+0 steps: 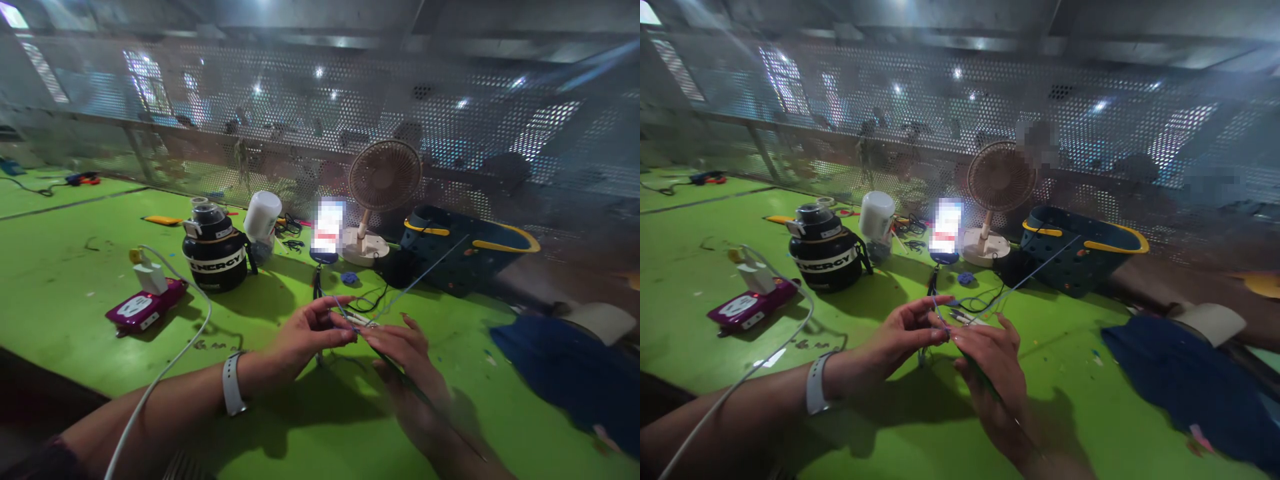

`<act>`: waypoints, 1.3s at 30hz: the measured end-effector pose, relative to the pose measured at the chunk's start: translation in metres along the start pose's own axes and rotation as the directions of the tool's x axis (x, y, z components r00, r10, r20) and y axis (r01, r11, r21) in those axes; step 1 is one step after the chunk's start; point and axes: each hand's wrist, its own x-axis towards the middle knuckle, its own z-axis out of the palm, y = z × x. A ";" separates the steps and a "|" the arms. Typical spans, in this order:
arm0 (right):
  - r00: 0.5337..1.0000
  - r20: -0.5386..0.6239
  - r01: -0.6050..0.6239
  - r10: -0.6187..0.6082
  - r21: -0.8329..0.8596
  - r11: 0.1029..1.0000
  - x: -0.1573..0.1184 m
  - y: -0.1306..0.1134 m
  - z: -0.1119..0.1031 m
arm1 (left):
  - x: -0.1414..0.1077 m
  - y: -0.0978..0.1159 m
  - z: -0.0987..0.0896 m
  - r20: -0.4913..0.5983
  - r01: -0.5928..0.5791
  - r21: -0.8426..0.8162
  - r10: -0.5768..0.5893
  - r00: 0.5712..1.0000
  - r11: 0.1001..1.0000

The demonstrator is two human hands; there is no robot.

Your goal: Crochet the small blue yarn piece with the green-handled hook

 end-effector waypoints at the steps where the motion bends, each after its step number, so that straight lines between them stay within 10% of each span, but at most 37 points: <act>1: 1.000 0.009 -0.004 0.004 -0.007 1.000 0.000 0.000 0.000 | 0.000 0.000 0.000 -0.012 -0.008 0.006 0.008 1.000 1.000; 39: 0.990 0.051 -0.135 0.133 0.051 0.990 -0.007 -0.002 0.008 | 0.001 -0.009 -0.001 -0.091 0.018 -0.037 -0.021 0.996 0.999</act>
